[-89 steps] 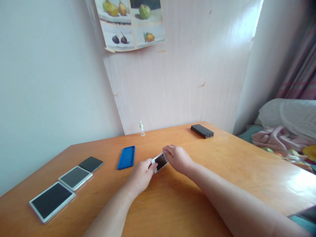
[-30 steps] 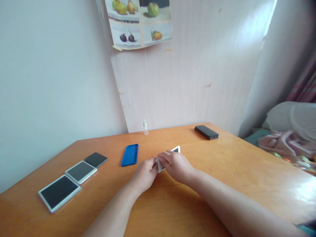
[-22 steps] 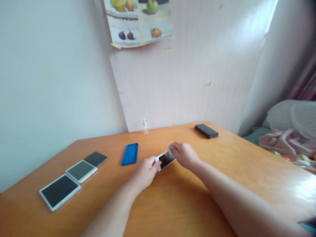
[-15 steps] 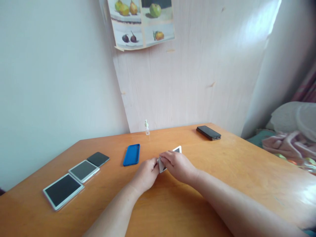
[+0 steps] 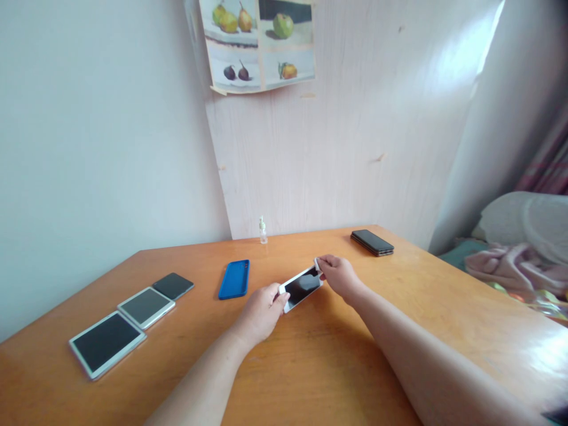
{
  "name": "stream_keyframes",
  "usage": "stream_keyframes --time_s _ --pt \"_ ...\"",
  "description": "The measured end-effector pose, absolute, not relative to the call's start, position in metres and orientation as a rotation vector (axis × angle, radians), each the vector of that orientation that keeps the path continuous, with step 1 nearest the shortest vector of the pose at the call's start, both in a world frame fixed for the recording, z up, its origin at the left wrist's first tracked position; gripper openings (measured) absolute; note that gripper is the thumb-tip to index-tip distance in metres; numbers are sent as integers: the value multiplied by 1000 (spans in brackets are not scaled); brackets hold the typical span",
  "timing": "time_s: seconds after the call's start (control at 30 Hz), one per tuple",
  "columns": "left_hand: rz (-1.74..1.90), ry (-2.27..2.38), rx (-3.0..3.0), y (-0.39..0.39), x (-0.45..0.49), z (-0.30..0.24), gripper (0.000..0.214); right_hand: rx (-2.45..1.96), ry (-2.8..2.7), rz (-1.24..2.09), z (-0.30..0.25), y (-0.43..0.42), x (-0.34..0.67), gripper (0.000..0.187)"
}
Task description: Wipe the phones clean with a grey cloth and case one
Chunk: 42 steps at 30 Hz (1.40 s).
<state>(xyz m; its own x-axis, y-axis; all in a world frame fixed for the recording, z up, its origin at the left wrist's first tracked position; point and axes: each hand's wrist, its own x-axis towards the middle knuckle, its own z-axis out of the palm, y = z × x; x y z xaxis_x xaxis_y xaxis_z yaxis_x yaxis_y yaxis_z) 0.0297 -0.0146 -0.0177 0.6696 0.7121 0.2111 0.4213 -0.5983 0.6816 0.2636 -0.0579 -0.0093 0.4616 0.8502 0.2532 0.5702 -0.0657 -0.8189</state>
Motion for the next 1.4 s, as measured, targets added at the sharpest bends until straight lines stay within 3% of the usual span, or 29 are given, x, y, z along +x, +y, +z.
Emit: stream_keyframes --time_s 0.1,0.23,0.6,0.77,1.0,1.13,1.4 --pt "678 887 2247 -14 30 -19 24 -1700 -1187 491 -16 -55 260 32" --pt "735 919 2223 -14 31 -19 32 -1671 -1173 572 -22 -54 258 30" --pt "705 1127 2379 -23 35 -22 32 -1744 -1279 492 -38 -46 262 31" --pt "636 1101 2395 -32 34 -18 70 -1796 -1348 409 -42 -45 267 32" --pt "620 1121 2492 -33 34 -18 35 -1900 -1458 78 -26 -54 269 25" --pt "623 1164 2544 -35 34 -16 41 -1984 -1476 -186 -15 -62 264 24" --pt "629 1187 2572 -37 35 -14 54 -1863 -1656 -232 -20 -59 249 12"
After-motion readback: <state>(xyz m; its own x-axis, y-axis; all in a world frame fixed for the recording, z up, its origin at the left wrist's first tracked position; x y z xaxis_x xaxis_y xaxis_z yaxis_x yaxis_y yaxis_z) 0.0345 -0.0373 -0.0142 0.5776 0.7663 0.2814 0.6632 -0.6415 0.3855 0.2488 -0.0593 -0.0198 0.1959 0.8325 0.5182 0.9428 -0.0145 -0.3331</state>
